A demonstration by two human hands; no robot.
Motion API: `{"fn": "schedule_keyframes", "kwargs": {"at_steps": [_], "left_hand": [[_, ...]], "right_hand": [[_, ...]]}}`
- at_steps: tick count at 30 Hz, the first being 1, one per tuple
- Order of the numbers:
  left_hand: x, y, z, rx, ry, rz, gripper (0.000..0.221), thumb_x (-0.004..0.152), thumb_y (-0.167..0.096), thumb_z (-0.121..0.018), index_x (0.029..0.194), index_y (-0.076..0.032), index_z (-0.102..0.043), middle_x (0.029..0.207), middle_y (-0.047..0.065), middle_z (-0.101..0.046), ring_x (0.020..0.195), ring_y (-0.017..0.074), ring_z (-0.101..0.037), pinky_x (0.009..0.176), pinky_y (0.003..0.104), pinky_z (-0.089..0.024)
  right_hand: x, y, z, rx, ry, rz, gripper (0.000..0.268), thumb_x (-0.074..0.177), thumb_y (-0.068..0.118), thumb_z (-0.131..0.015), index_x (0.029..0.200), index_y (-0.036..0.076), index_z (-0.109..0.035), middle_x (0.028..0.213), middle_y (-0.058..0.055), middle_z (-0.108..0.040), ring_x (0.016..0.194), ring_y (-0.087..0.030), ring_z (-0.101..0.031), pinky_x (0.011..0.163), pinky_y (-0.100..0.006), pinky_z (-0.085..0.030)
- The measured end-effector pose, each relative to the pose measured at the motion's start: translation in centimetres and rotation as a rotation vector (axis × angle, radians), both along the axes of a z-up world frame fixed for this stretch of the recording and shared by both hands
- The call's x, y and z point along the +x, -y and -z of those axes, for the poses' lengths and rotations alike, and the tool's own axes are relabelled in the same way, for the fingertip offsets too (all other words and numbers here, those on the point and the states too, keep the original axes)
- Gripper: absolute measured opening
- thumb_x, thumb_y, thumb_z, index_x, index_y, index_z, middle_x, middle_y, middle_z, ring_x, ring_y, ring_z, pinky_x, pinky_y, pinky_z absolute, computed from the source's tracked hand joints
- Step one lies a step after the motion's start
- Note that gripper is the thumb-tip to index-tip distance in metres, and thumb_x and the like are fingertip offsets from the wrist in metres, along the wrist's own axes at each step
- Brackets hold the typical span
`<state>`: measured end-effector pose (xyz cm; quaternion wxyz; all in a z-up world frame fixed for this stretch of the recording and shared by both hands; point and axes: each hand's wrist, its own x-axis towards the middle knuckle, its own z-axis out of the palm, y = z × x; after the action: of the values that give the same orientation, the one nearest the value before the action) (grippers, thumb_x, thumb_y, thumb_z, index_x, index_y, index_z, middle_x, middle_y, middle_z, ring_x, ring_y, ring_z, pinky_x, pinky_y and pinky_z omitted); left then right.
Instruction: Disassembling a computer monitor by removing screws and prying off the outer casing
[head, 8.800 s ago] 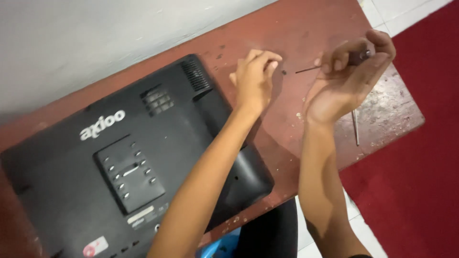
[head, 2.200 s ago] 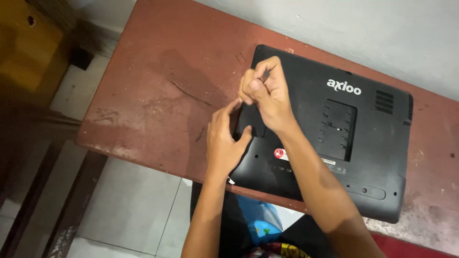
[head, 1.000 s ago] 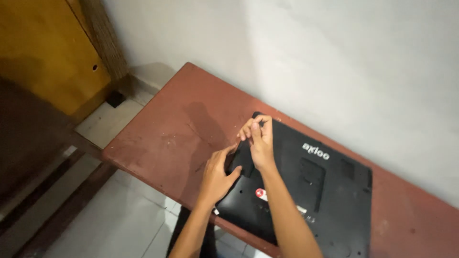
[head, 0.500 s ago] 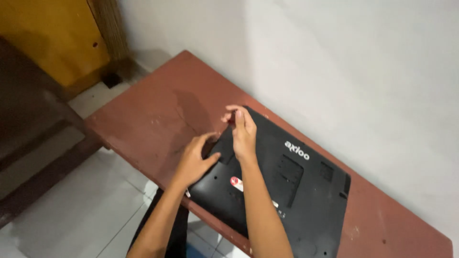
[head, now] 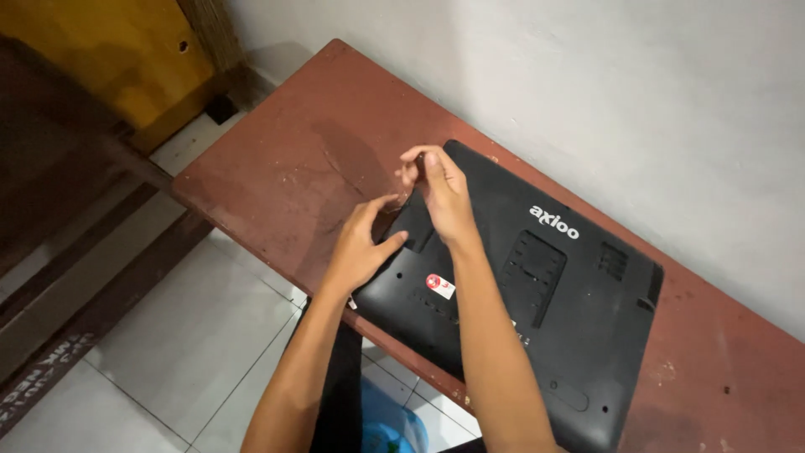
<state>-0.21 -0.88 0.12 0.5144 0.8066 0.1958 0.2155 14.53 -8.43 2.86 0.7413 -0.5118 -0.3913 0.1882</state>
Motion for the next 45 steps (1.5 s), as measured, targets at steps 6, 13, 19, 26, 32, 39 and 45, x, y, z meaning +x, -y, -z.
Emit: {"fn": "schedule_keyframes", "kwargs": {"at_steps": [6, 13, 19, 26, 32, 39, 45], "left_hand": [[-0.1, 0.1, -0.8, -0.009, 0.017, 0.018, 0.067, 0.082, -0.029, -0.081, 0.144, -0.015, -0.059, 0.124, 0.019, -0.064, 0.127, 0.0404, -0.059, 0.11, 0.051, -0.042], [-0.1, -0.1, -1.0, -0.046, -0.01, 0.043, 0.066, 0.085, -0.027, -0.079, 0.146, -0.013, -0.057, 0.128, 0.022, -0.062, 0.128, 0.0421, -0.057, 0.111, 0.052, -0.04], [-0.2, -0.2, -0.9, 0.015, 0.024, 0.041, 0.066, 0.083, -0.027, -0.081, 0.142, -0.01, -0.059, 0.124, 0.024, -0.064, 0.125, 0.0429, -0.058, 0.11, 0.052, -0.042], [0.1, -0.3, -0.1, 0.003, 0.044, 0.065, 0.062, 0.085, -0.025, -0.079, 0.142, -0.01, -0.059, 0.126, 0.021, -0.064, 0.128, 0.0411, -0.056, 0.108, 0.049, -0.04], [1.7, -1.5, 1.5, 0.151, 0.045, 0.067, 0.044, 0.089, -0.023, -0.077, 0.13, -0.011, -0.067, 0.117, 0.012, -0.071, 0.117, 0.0326, -0.061, 0.1, 0.044, -0.047], [5.0, -3.8, 3.0, 0.195, 0.111, 0.199, 0.022, 0.085, -0.009, -0.079, 0.107, -0.007, -0.075, 0.095, 0.012, -0.072, 0.094, 0.0337, -0.069, 0.084, 0.043, -0.056], [4.7, -4.3, 2.5, 0.187, 0.183, 0.219, 0.011, 0.089, -0.007, -0.074, 0.099, -0.009, -0.077, 0.091, 0.012, -0.072, 0.091, 0.0353, -0.071, 0.082, 0.042, -0.057]], "right_hand": [[0.5, -0.8, 1.5, 0.07, 0.023, -0.051, 0.025, 0.11, 0.031, -0.053, 0.116, 0.01, -0.041, 0.073, -0.001, -0.04, 0.067, -0.011, -0.046, 0.081, -0.034, -0.056], [-0.6, -0.6, -0.2, -0.021, 0.067, 0.034, 0.04, 0.113, 0.038, -0.039, 0.104, 0.005, -0.059, 0.076, -0.007, -0.054, 0.077, -0.018, -0.065, 0.084, -0.032, -0.054], [0.1, -0.9, 1.2, 0.119, -0.011, -0.064, 0.03, 0.111, 0.04, -0.051, 0.117, 0.012, -0.042, 0.072, -0.001, -0.038, 0.066, -0.011, -0.049, 0.074, -0.026, -0.048], [0.0, 0.1, -0.1, 0.02, 0.022, 0.042, 0.039, 0.113, 0.036, -0.043, 0.116, 0.002, -0.061, 0.086, -0.007, -0.053, 0.084, -0.018, -0.063, 0.094, -0.037, -0.054], [0.5, -0.2, 0.9, 0.081, -0.025, -0.001, 0.029, 0.112, 0.038, -0.047, 0.12, 0.011, -0.042, 0.078, 0.0, -0.038, 0.072, -0.015, -0.056, 0.085, -0.035, -0.056], [1.1, -0.2, 2.3, 0.041, -0.107, -0.068, 0.05, 0.114, 0.036, -0.036, 0.125, -0.009, -0.057, 0.087, -0.007, -0.043, 0.085, -0.022, -0.063, 0.088, -0.036, -0.055], [0.2, -0.5, 1.8, 0.068, -0.059, -0.031, 0.026, 0.113, 0.036, -0.045, 0.112, 0.01, -0.043, 0.075, 0.0, -0.038, 0.067, -0.012, -0.054, 0.088, -0.037, -0.057]]}}
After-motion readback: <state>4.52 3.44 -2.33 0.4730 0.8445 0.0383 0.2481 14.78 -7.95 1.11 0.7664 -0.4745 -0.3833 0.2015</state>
